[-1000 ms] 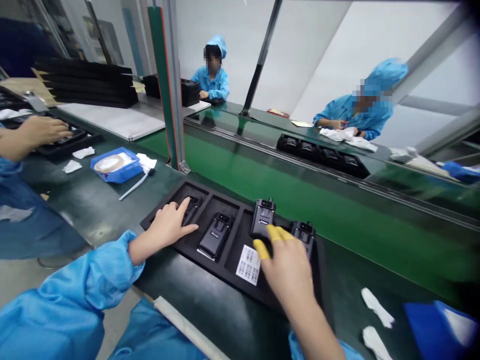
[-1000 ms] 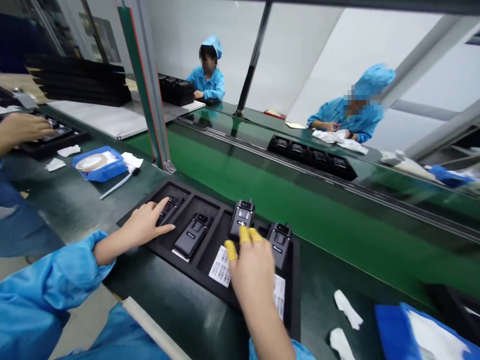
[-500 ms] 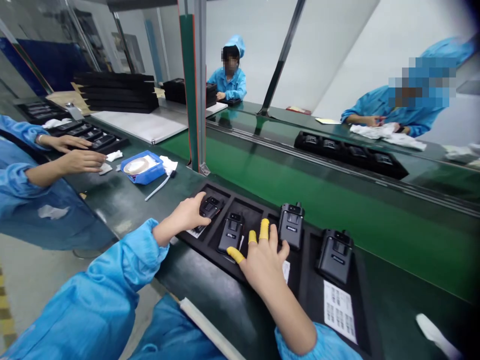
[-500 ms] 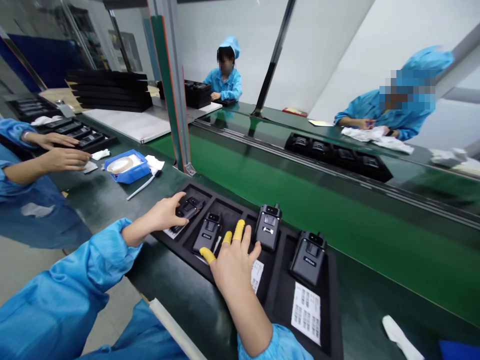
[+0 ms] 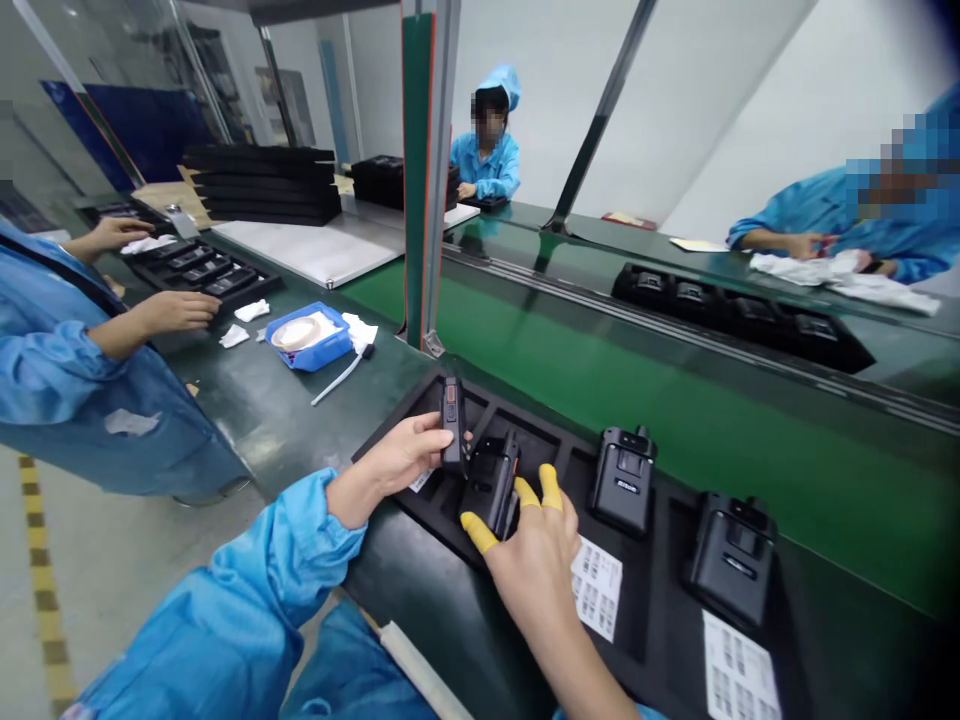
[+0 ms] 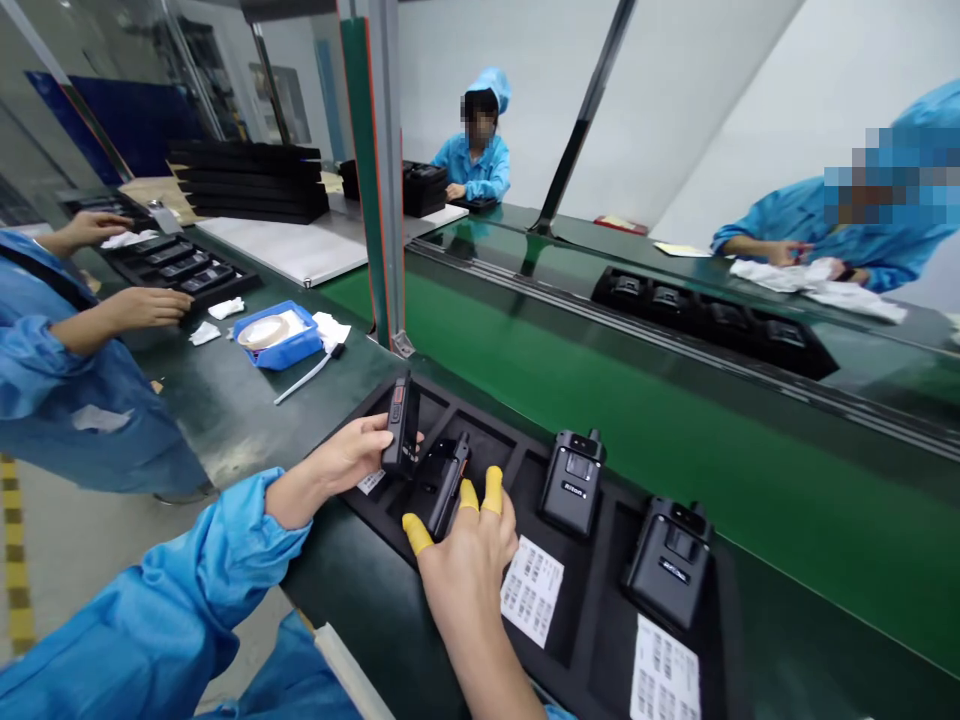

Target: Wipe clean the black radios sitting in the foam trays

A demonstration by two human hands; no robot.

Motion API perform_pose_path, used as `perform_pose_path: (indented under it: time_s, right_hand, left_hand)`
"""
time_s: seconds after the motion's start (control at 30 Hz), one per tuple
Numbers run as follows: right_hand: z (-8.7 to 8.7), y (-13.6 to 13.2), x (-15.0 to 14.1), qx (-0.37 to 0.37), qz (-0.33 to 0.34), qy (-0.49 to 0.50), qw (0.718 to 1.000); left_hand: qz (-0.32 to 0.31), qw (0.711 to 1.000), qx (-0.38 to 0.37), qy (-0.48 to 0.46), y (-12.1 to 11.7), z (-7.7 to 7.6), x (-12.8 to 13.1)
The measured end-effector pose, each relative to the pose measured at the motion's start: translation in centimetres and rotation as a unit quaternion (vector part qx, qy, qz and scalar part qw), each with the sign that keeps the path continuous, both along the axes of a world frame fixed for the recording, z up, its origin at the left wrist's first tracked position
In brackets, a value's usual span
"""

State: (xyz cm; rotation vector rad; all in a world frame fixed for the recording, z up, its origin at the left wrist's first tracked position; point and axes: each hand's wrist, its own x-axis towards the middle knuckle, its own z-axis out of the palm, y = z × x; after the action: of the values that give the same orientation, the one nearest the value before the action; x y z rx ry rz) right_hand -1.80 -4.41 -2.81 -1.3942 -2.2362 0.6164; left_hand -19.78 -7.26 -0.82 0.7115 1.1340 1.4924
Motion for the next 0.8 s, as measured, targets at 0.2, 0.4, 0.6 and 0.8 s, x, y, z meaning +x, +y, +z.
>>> perform_pose_path:
  time_s: [0.2, 0.4, 0.6, 0.8]
  right_hand:
    - [1.0, 0.1, -1.0, -0.21, 0.014, 0.102, 0.972]
    - [1.3, 0.4, 0.0, -0.227, -0.026, 0.113, 0.967]
    - [1.0, -0.4, 3.0, -0.238, -0.041, 0.194, 0.951]
    - [0.1, -1.0, 3.7, -0.231, -0.064, 0.271, 0.932]
  left_hand:
    - [0.008, 0.998, 0.023, -0.049, -0.6, -0.4, 0.7]
    - [-0.027, 0.997, 0.05, -0.054, -0.9, -0.8, 1.2]
    - [-0.034, 0.997, 0.045, -0.052, -0.5, -1.0, 1.2]
    - [-0.036, 0.998, 0.032, -0.038, 0.1, -0.6, 1.3]
